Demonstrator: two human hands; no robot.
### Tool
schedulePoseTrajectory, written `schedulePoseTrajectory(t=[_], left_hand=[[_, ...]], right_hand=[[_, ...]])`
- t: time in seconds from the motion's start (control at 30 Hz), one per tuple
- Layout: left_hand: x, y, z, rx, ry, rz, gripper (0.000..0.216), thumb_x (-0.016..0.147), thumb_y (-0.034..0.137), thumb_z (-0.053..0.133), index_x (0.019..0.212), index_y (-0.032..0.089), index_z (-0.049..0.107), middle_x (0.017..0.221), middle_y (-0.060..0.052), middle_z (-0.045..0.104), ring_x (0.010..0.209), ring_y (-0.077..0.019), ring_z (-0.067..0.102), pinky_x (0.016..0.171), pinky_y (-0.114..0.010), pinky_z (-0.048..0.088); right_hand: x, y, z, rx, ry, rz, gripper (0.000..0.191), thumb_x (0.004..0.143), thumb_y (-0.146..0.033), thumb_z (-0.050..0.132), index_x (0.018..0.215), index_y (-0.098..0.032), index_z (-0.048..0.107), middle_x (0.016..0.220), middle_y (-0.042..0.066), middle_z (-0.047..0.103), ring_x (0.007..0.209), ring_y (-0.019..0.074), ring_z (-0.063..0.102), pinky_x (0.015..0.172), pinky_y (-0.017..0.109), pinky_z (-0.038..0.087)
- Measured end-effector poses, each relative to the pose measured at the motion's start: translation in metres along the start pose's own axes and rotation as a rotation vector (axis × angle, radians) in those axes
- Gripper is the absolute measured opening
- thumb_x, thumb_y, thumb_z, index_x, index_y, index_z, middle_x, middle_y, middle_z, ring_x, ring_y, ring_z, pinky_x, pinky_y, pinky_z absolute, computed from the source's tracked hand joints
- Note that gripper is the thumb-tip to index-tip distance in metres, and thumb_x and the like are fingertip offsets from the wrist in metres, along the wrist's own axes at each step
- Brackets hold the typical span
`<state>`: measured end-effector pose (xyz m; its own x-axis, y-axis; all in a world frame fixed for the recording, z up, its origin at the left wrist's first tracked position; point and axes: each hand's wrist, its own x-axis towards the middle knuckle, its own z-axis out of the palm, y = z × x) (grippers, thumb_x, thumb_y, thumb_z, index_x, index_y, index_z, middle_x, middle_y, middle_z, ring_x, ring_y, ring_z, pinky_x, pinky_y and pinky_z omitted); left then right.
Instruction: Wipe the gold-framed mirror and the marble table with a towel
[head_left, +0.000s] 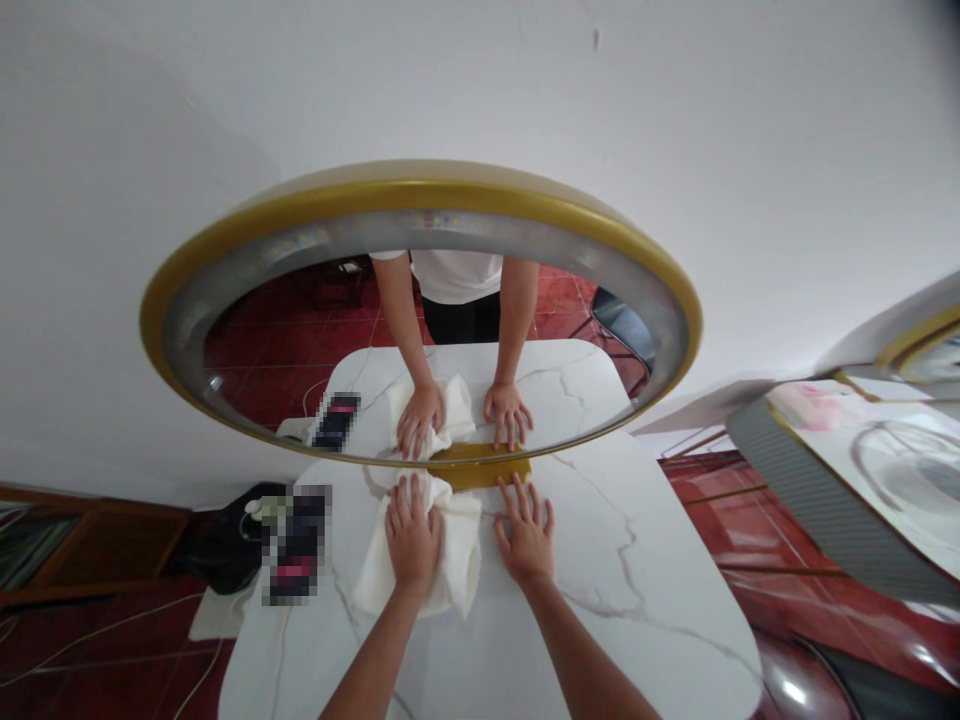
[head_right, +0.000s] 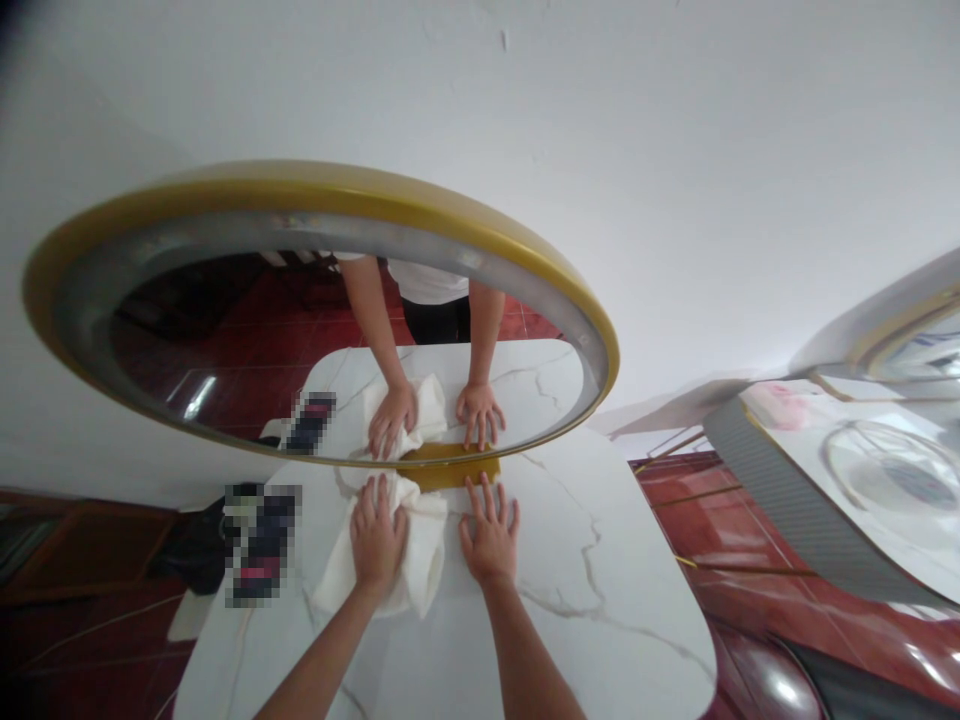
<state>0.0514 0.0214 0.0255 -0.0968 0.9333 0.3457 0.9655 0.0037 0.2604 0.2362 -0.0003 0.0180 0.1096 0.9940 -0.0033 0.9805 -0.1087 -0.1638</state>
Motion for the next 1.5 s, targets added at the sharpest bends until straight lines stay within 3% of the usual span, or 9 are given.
schedulePoseTrajectory(t=[0.17, 0.43, 0.73, 0.83, 0.93, 1.1, 1.2, 1.33, 1.5], left_hand=[[-0.010, 0.021, -0.002, -0.022, -0.097, 0.093, 0.060, 0.087, 0.022, 0.041, 0.143, 0.023, 0.021, 0.148, -0.009, 0.027, 0.134, -0.0275, 0.026, 0.106, -0.047, 0.028], [-0.025, 0.061, 0.013, -0.099, -0.083, -0.056, 0.063, 0.085, 0.025, 0.044, 0.144, 0.020, 0.020, 0.149, -0.013, 0.023, 0.133, -0.0316, 0.027, 0.104, -0.052, 0.029], [-0.031, 0.098, 0.023, -0.226, -0.139, -0.222, 0.068, 0.083, 0.030, 0.046, 0.144, 0.015, 0.019, 0.146, -0.021, 0.025, 0.130, -0.0366, 0.031, 0.097, -0.053, 0.035], [-0.027, 0.088, 0.016, -0.372, -0.212, -0.129, 0.055, 0.087, 0.030, 0.041, 0.140, 0.017, 0.031, 0.137, -0.018, 0.037, 0.127, -0.0277, 0.038, 0.100, -0.044, 0.037], [-0.020, 0.065, 0.003, -0.465, -0.257, -0.028, 0.045, 0.090, 0.026, 0.035, 0.134, 0.021, 0.039, 0.127, -0.011, 0.047, 0.121, -0.0192, 0.045, 0.101, -0.037, 0.039], [-0.007, 0.014, -0.010, -0.217, -0.087, 0.042, 0.052, 0.086, 0.018, 0.040, 0.137, 0.021, 0.035, 0.141, -0.011, 0.035, 0.131, -0.0248, 0.032, 0.104, -0.046, 0.034], [-0.004, -0.011, -0.006, -0.132, -0.066, 0.130, 0.054, 0.086, 0.017, 0.040, 0.139, 0.022, 0.032, 0.146, -0.008, 0.029, 0.135, -0.0251, 0.026, 0.107, -0.047, 0.030], [-0.008, -0.031, 0.004, -0.109, -0.084, 0.154, 0.055, 0.088, 0.018, 0.038, 0.142, 0.023, 0.026, 0.148, -0.007, 0.026, 0.136, -0.0243, 0.023, 0.106, -0.047, 0.032], [-0.013, -0.035, 0.008, -0.088, -0.126, 0.138, 0.058, 0.088, 0.017, 0.037, 0.143, 0.024, 0.021, 0.149, -0.007, 0.024, 0.134, -0.0226, 0.028, 0.106, -0.045, 0.033]], right_hand=[[-0.001, 0.003, 0.000, 0.007, 0.025, -0.025, 0.058, 0.089, -0.028, 0.030, 0.143, -0.034, 0.010, 0.151, -0.004, 0.012, 0.138, 0.0216, 0.007, 0.109, 0.050, 0.005], [-0.003, 0.010, 0.006, 0.094, 0.039, -0.030, 0.054, 0.091, -0.025, 0.023, 0.143, -0.034, 0.012, 0.150, -0.004, 0.019, 0.138, 0.0178, 0.010, 0.109, 0.046, 0.007], [0.004, 0.031, 0.003, 0.760, 0.166, 0.074, 0.056, 0.094, -0.030, 0.004, 0.131, -0.017, 0.044, 0.130, 0.008, 0.052, 0.124, 0.0152, 0.041, 0.103, 0.035, 0.028], [0.004, 0.046, -0.017, 0.778, 0.201, 0.089, 0.052, 0.095, -0.035, 0.011, 0.134, -0.016, 0.039, 0.130, 0.010, 0.051, 0.119, 0.0163, 0.046, 0.097, 0.033, 0.035], [-0.002, 0.055, -0.042, 0.609, 0.272, 0.049, 0.048, 0.092, -0.041, 0.028, 0.135, -0.023, 0.037, 0.135, 0.008, 0.046, 0.124, 0.0209, 0.040, 0.102, 0.040, 0.030], [-0.018, 0.033, -0.069, 0.222, 0.154, -0.192, 0.051, 0.089, -0.041, 0.036, 0.138, -0.028, 0.032, 0.144, 0.004, 0.034, 0.132, 0.0236, 0.028, 0.108, 0.047, 0.017], [-0.026, 0.003, -0.063, 0.129, 0.071, -0.261, 0.061, 0.085, -0.044, 0.041, 0.142, -0.029, 0.025, 0.149, 0.001, 0.024, 0.136, 0.0256, 0.019, 0.109, 0.048, 0.012], [-0.029, -0.031, -0.040, 0.077, 0.033, -0.201, 0.077, 0.079, -0.050, 0.046, 0.145, -0.026, 0.014, 0.151, 0.003, 0.012, 0.138, 0.0292, 0.007, 0.109, 0.052, 0.010], [-0.020, -0.041, -0.015, 0.061, 0.074, -0.090, 0.081, 0.080, -0.050, 0.043, 0.146, -0.018, 0.010, 0.152, 0.008, 0.009, 0.138, 0.0284, 0.002, 0.109, 0.052, 0.008]])
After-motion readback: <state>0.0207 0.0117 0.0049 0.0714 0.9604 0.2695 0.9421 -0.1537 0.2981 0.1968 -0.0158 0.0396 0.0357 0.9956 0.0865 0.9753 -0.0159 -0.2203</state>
